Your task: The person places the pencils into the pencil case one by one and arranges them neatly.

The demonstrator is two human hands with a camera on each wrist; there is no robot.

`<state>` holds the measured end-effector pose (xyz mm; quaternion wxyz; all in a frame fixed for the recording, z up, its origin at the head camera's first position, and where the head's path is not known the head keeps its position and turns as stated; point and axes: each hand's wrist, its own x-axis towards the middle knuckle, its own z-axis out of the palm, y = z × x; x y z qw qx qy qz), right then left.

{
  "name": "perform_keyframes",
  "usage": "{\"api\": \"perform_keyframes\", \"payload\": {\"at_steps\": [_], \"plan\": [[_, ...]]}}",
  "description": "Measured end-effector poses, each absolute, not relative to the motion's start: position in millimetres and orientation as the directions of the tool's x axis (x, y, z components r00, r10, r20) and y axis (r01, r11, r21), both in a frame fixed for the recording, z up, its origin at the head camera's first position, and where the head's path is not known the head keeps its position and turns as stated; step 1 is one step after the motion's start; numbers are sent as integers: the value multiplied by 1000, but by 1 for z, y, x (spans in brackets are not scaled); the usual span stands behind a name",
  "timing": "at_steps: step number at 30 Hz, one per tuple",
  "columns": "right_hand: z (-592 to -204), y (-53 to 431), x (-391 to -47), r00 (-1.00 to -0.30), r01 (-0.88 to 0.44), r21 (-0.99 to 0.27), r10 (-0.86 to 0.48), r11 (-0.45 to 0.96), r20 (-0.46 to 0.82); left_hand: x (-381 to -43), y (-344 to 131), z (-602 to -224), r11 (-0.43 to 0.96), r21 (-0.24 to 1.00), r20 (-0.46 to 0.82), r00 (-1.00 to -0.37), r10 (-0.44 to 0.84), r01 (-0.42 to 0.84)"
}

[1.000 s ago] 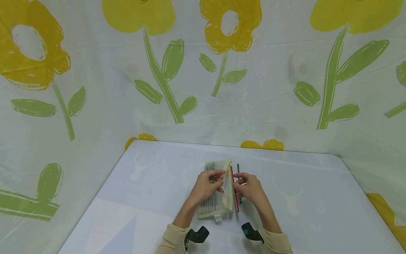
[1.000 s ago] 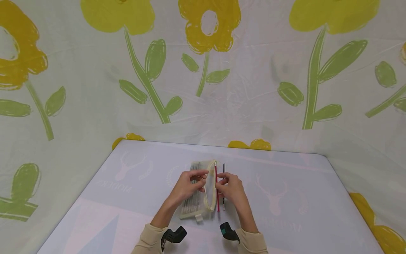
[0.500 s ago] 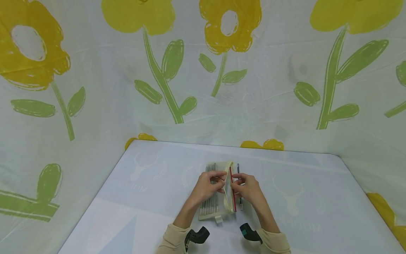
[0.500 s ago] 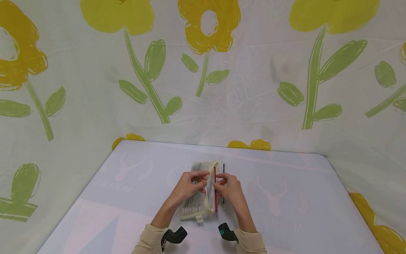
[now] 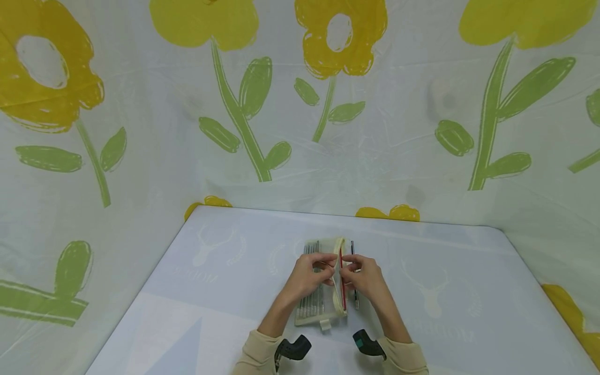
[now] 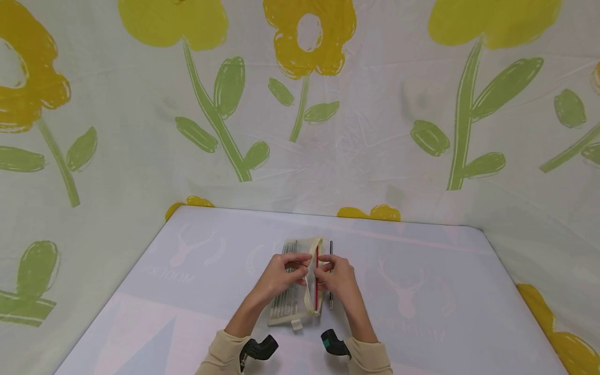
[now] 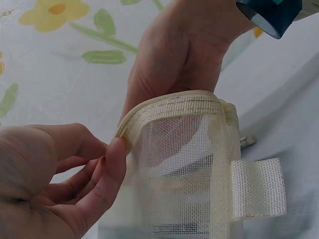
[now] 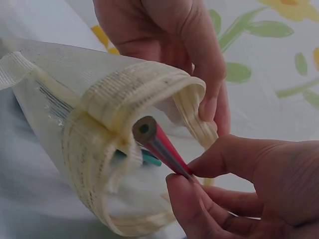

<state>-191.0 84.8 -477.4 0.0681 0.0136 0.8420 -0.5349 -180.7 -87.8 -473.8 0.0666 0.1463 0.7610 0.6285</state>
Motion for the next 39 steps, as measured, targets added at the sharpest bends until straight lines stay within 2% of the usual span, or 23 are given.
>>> {"api": "perform_keyframes", "payload": {"at_steps": [14,19,26,39], "plan": [[-479,84,-191,-989,83,-899,-77,431,-128,-180,-89,-474,174,974,88,-949,302,146],[-480,88,-190,-991,73,-852,-56,518,-119,-174,-87,-462,178,973,89,-949,304,148],[-482,96,-192,-994,93,-726,29,681,-101,-162,-89,-438,192,972,73,-952,296,134],[-483,101,-192,-993,116,-662,60,741,-106,-183,-95,-475,166,977,89,-962,257,135]]}}
